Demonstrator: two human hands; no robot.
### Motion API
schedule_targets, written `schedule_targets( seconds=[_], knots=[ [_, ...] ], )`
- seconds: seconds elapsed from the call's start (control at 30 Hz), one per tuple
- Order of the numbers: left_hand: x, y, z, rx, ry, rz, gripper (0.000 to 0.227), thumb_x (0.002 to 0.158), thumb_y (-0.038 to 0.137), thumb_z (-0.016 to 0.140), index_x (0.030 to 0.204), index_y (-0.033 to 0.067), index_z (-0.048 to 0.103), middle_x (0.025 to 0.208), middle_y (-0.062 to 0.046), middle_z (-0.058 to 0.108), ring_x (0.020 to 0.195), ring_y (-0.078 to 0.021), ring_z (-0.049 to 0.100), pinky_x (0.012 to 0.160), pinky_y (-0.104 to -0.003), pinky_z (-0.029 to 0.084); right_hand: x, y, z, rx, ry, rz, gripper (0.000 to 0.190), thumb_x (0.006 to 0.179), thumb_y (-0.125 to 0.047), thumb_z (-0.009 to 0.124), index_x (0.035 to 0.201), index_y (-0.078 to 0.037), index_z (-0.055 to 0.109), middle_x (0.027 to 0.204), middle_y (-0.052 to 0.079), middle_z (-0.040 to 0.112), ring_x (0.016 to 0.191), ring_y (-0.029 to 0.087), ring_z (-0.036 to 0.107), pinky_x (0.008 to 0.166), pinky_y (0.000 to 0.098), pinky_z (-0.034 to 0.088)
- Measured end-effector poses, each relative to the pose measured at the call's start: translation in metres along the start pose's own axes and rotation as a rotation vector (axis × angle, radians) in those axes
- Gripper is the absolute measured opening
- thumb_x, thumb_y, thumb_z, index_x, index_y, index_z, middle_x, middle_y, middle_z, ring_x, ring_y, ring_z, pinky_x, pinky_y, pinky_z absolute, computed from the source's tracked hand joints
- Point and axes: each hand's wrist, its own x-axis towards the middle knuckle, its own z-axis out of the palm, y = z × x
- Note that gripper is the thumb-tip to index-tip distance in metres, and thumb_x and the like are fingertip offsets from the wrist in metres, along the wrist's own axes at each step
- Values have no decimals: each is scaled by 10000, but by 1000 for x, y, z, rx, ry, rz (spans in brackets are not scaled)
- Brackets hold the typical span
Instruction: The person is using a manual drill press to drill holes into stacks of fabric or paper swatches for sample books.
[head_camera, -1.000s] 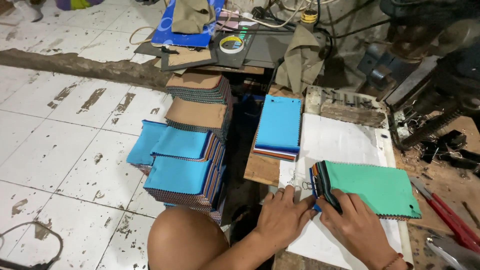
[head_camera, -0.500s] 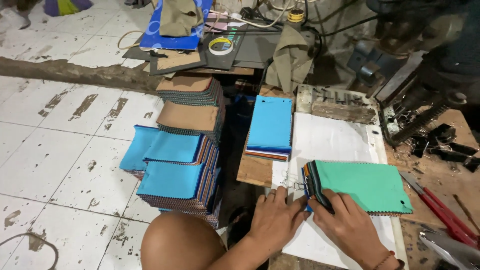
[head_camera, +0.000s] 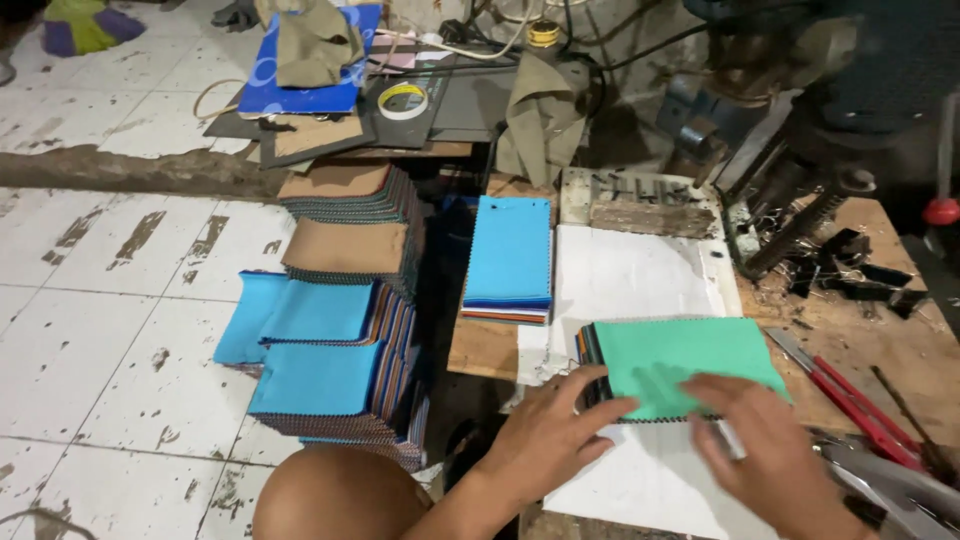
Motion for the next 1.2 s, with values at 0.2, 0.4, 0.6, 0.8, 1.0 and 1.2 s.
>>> schedule_targets(
  seconds=[0.2,0.4,0.6,0.8,1.0,1.2],
  knots=[
    [-3,0,14,-60,91,-18,315,983,232,746,1270,145,652,1423,-156,459,751,-301,639,606,-453,577,-39,40,-27,-74,75,545,374,906,-168,708,1276,-219,692,1341,114,656,1140,325,667,953,490,560],
    [5,-3,22,-42,242,-6,251,919,154,807,1132,64,710,1294,-132,508,971,-231,698,885,-383,648,-37,44,-30,484,-180,1187,453,809,-209,772,1262,-193,767,1371,-62,749,1096,186,792,976,347,644],
    [7,-12,27,-134,301,-55,257,879,95,835,1107,102,717,1331,-69,572,578,-104,614,655,-287,602,-65,55,-5,108,-90,624,543,779,-279,817,1302,-268,672,1120,-47,766,414,62,420,423,223,515],
    [19,10,12,-33,114,-259,402,890,324,817,1231,154,688,1498,-35,402,570,-217,657,658,-428,606,-70,55,-4,100,-121,541,556,838,-226,765,1371,-248,608,1249,25,737,1049,203,735,881,412,644],
    [28,-2,15,149,-91,-275,463,897,137,764,1307,234,571,1472,-81,381,688,-321,721,525,-523,619,-70,54,1,85,-40,523,561,793,-236,820,1316,-180,626,1198,-13,773,861,140,759,850,366,636],
    [31,-14,19,-4,-4,-248,377,908,95,747,1250,196,624,1452,-50,433,675,-159,679,515,-388,602,-69,57,1,171,-77,682,516,812,-252,792,1303,-245,636,1247,-27,762,410,108,459,567,320,645]
  ],
)
